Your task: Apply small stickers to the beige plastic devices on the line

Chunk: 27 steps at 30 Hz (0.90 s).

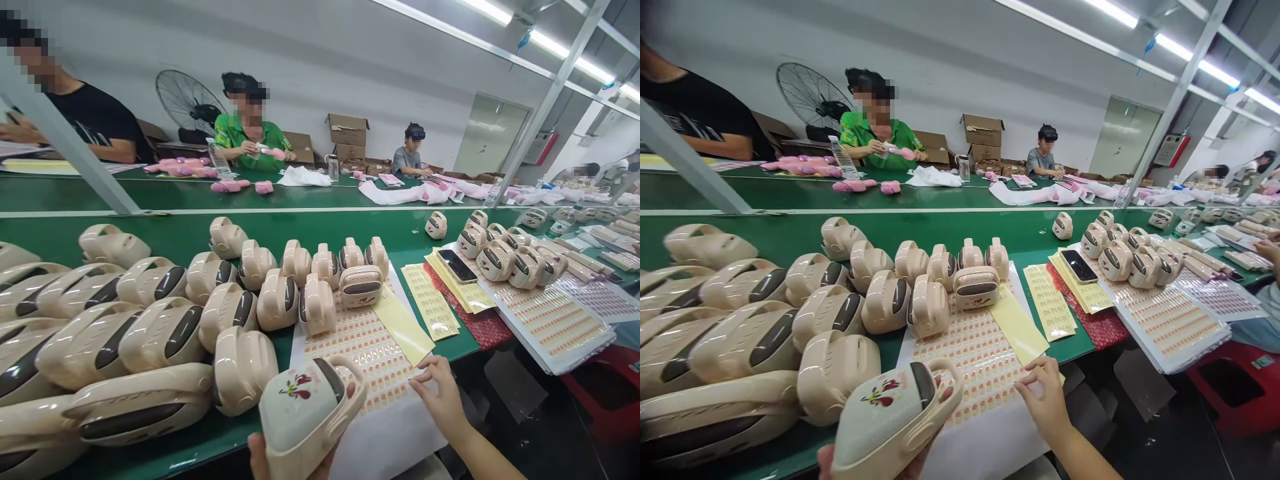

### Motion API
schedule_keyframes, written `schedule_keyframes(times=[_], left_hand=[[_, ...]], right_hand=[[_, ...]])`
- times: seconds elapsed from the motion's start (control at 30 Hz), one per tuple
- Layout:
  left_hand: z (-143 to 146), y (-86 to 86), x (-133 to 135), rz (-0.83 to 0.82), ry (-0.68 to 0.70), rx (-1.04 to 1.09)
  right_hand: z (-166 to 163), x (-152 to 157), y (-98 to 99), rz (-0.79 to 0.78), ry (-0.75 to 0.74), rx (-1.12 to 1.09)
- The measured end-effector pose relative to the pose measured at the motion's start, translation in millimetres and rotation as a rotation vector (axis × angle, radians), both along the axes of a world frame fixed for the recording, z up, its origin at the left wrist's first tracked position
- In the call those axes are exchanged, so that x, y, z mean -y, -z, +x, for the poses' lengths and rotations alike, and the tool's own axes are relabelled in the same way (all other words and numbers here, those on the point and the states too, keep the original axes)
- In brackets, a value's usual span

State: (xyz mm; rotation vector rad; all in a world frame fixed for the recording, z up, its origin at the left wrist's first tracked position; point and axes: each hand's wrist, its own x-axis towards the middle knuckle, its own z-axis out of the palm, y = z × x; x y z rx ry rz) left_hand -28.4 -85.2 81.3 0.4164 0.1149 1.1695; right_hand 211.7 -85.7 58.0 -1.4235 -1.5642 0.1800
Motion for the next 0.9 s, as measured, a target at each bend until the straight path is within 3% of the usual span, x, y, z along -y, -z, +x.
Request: schedule_keyframes(times=[0.13, 0.27, 0.43, 0.77, 0.9], left_hand=[[26.2, 3.1, -11.1, 0.160, 0.012, 0.330], [35.8, 4.1, -17.4, 0.219, 0.040, 0.370], [36.4, 3.7, -19.3, 0.232, 0.005, 0.373], [35.4, -1.6, -21.2, 0.238, 0.040, 0.431], [33.3, 1.4, -20.3, 0.195, 0.032, 0.385]], right_hand=[[-39.0, -0.7, -24.5, -0.118, -0.105, -0.494], [-83.4, -7.9, -27.4, -0.090, -0.193, -0.625], [-104.8, -13.2, -25.0, -0.086, -0.156, -0.632], [-104.1, -17.7, -23.6, -0.136, -0.189, -0.546], [-105.2, -17.9, -25.1, -0.027, -0.145, -0.409]])
